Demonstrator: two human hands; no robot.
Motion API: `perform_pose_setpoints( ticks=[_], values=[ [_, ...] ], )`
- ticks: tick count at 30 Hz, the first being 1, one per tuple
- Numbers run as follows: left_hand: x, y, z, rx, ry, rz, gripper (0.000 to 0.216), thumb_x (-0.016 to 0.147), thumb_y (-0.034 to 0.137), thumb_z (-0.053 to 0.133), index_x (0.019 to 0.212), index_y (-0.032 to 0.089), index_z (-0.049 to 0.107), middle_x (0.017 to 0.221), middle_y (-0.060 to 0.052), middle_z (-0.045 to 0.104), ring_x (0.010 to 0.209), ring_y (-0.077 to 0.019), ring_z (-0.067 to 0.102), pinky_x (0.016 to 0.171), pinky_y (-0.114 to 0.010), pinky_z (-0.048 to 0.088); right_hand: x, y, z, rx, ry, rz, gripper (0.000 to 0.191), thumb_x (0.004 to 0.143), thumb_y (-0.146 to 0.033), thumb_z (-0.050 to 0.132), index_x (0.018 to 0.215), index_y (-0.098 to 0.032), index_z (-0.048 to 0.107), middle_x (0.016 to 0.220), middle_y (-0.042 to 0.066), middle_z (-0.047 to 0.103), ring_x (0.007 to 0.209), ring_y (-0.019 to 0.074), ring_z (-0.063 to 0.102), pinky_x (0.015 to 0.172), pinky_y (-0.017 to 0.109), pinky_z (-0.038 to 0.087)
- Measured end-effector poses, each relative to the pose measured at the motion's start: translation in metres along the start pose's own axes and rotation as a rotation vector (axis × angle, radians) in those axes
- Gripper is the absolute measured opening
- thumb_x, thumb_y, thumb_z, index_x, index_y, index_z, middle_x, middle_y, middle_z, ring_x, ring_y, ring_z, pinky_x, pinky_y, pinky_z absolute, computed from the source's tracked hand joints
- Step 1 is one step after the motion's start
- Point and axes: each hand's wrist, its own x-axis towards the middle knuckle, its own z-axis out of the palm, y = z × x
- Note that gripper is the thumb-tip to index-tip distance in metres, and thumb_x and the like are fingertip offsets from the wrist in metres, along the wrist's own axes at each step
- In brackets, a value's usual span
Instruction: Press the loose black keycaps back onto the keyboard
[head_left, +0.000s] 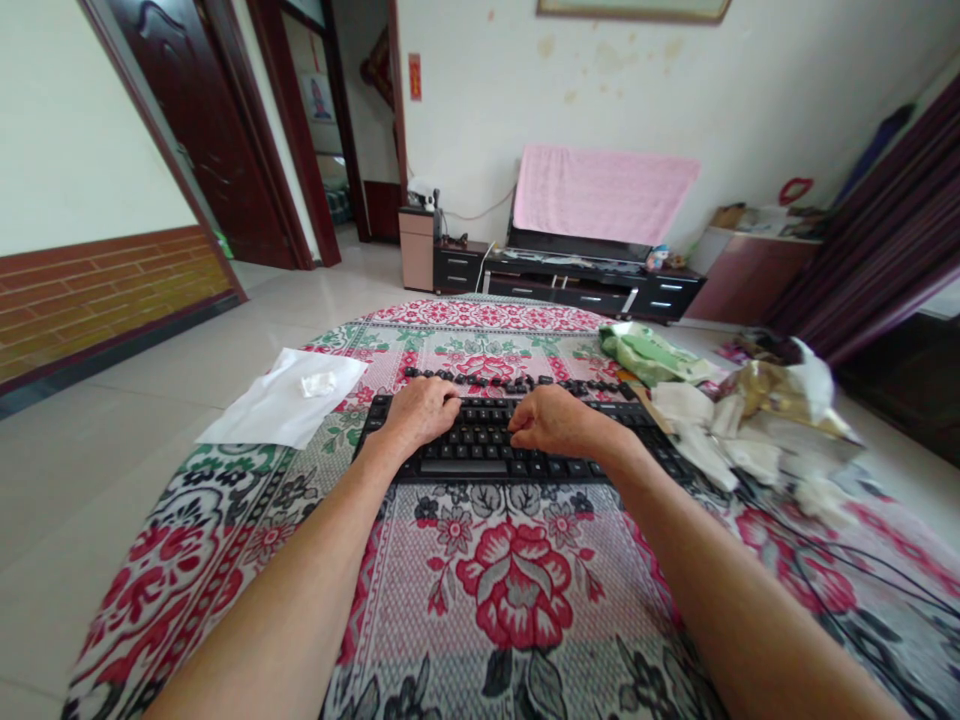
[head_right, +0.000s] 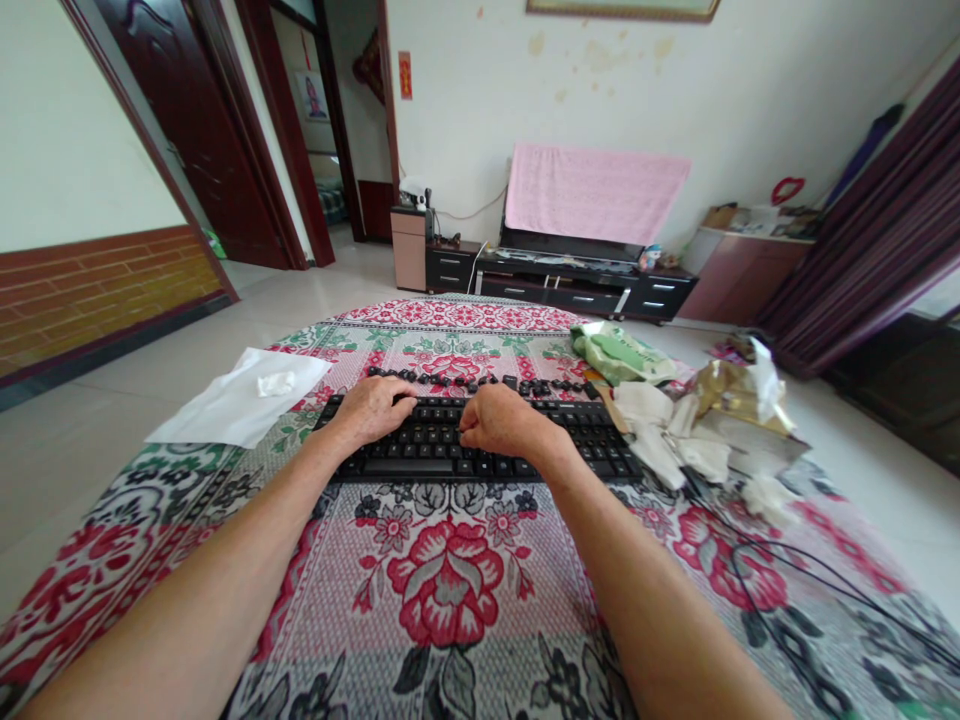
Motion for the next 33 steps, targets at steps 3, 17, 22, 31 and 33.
perform_pose_setpoints(
  ticks=[3, 17, 22, 31, 33],
  values=[
    [0.000, 0.000, 0.001, -0.013, 0.004, 0.006, 0.026, 0.076, 0.031, 0.042, 0.088, 0.025, 0.065, 0.094, 0.000, 0.065, 0.087, -0.0154, 0.056, 0.081, -0.028, 0.041, -0.001, 0.001, 0.000, 0.036, -0.003, -0.007, 0.016, 0.060, -0.021, 0.055, 0.065, -0.013, 0.068, 0.052, 0.000, 0.056, 0.048, 0.0080, 0.044, 0.048, 0.021, 0.030],
    [0.000, 0.000, 0.002, -0.013, 0.010, 0.005, 0.027, 0.076, 0.030, 0.042, 0.089, 0.025, 0.065, 0.094, 0.000, 0.064, 0.090, -0.0150, 0.056, 0.083, -0.026, 0.041, -0.001, 0.011, 0.002, 0.226, -0.095, 0.010, 0.024, 0.068, -0.027, 0.045, 0.054, -0.013, 0.058, 0.047, -0.004, 0.033, 0.046, 0.0063, 0.030, 0.044, 0.020, 0.025],
    [0.000, -0.001, 0.002, -0.030, 0.011, 0.011, 0.027, 0.076, 0.031, 0.041, 0.089, 0.025, 0.065, 0.095, -0.001, 0.064, 0.090, -0.0160, 0.056, 0.084, -0.027, 0.040, -0.001, 0.010, 0.002, 0.241, -0.089, 0.072, 0.026, 0.068, -0.030, 0.046, 0.052, -0.014, 0.058, 0.045, -0.004, 0.035, 0.045, 0.0066, 0.032, 0.043, 0.020, 0.027],
    [0.000, 0.001, 0.001, -0.012, 0.004, 0.003, 0.027, 0.076, 0.030, 0.041, 0.090, 0.025, 0.065, 0.094, 0.000, 0.064, 0.089, -0.0153, 0.056, 0.082, -0.026, 0.041, 0.002, 0.007, 0.002, 0.331, -0.092, 0.201, 0.020, 0.064, -0.028, 0.052, 0.058, -0.014, 0.065, 0.047, 0.000, 0.053, 0.047, 0.0092, 0.047, 0.047, 0.021, 0.038],
    [0.000, 0.001, 0.001, -0.011, 0.005, 0.005, 0.028, 0.076, 0.031, 0.041, 0.090, 0.025, 0.065, 0.094, 0.000, 0.064, 0.089, -0.0155, 0.056, 0.082, -0.027, 0.041, 0.003, 0.006, 0.000, 0.357, -0.109, 0.237, 0.018, 0.063, -0.026, 0.053, 0.058, -0.014, 0.064, 0.048, 0.000, 0.054, 0.047, 0.0095, 0.048, 0.046, 0.021, 0.039]
  ],
)
